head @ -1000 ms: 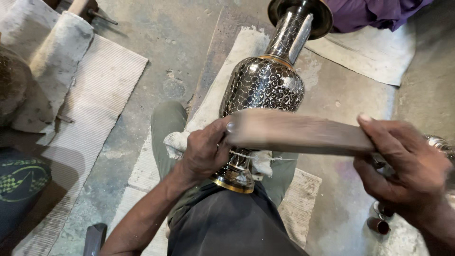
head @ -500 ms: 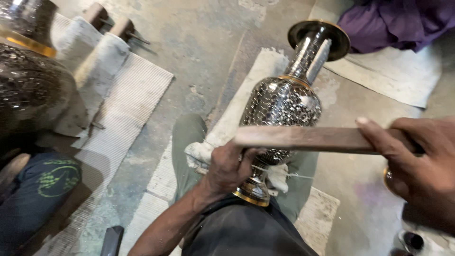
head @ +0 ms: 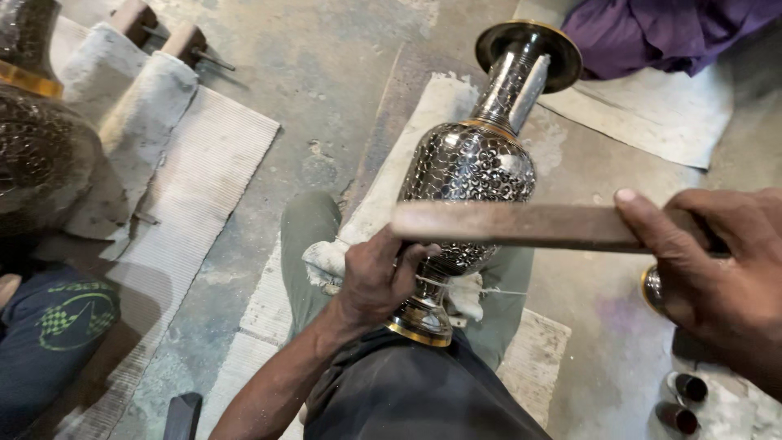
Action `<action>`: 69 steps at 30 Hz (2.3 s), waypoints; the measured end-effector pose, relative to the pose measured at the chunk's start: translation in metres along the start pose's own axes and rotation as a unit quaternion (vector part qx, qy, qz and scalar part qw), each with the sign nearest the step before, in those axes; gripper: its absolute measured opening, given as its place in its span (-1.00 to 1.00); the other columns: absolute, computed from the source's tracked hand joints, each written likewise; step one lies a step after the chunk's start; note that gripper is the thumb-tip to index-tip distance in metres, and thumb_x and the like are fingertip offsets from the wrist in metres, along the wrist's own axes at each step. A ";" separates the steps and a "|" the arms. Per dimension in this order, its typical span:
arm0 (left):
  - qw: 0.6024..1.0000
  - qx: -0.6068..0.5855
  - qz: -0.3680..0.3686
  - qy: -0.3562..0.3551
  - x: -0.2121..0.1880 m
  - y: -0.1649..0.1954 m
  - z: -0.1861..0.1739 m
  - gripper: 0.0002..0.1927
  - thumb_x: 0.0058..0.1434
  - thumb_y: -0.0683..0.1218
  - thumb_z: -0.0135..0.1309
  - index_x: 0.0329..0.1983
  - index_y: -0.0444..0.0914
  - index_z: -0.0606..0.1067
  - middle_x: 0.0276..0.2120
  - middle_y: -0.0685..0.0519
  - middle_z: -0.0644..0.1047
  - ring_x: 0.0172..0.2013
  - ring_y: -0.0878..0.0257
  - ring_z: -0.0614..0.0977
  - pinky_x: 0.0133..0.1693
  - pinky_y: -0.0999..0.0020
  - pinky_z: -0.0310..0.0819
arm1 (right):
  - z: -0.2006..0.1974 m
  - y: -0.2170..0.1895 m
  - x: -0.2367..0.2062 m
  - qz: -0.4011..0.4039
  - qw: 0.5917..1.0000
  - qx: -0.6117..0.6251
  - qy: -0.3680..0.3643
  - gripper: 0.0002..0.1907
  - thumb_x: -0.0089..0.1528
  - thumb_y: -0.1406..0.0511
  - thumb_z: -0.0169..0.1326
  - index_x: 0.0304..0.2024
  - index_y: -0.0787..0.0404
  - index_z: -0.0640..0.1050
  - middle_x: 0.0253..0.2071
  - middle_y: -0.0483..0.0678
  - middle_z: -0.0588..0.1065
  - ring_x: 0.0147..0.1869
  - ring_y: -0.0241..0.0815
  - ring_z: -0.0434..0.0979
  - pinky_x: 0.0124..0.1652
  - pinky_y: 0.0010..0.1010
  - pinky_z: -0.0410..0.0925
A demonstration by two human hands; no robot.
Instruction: The person sits on the floor with an engraved metal vase held between their legs. They position a small punch against the vase surface and repeatedly strike it with a wooden mallet, repositioning the punch and rotating the vase to work the patterned surface.
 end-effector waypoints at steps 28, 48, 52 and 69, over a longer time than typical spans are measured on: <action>0.998 -0.027 0.026 -0.055 0.003 -0.013 -0.001 -0.67 0.40 -0.29 0.07 0.21 -0.33 0.38 -0.20 -0.06 0.66 -0.22 0.22 0.77 -0.21 0.41 0.76 | 0.005 0.009 -0.015 0.115 0.985 0.124 -0.022 -0.23 0.07 0.49 0.10 0.38 0.24 0.34 0.06 0.20 0.39 -0.31 -0.09 0.55 -0.35 -0.28 0.47; 0.993 -0.074 0.044 -0.082 0.016 -0.003 -0.009 -0.56 0.21 -0.46 -0.09 0.15 -0.37 0.38 -0.15 -0.08 0.60 -0.12 0.13 0.78 -0.09 0.37 0.80 | -0.004 0.003 -0.013 0.057 0.994 0.090 0.000 -0.34 0.14 0.47 0.16 0.32 0.24 0.39 -0.28 0.13 0.49 -0.38 -0.12 0.52 -0.35 -0.26 0.44; 0.994 -0.056 0.043 -0.083 0.016 -0.004 -0.008 -0.61 0.30 -0.40 0.09 0.19 -0.39 0.38 -0.17 -0.06 0.62 -0.16 0.16 0.77 -0.16 0.40 0.76 | 0.000 0.009 -0.015 0.075 0.994 0.069 -0.033 -0.36 0.17 0.44 0.16 0.32 0.22 0.38 -0.27 0.12 0.48 -0.40 -0.15 0.53 -0.39 -0.28 0.45; 0.994 -0.085 0.025 -0.060 0.022 0.000 -0.014 -0.74 0.40 -0.32 0.07 0.13 -0.34 0.43 -0.19 -0.03 0.62 -0.18 0.24 0.75 -0.15 0.42 0.73 | 0.037 0.034 -0.037 0.295 0.923 0.227 -0.098 -0.58 0.16 0.31 0.33 0.00 0.28 0.49 -0.46 0.01 0.44 -0.49 -0.22 0.48 -0.42 -0.34 0.40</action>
Point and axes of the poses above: each hand's wrist, its own x-axis towards the middle knuckle, its own z-axis out of the palm, y = z × x, the point moved 3 cm from there along x, towards the middle knuckle
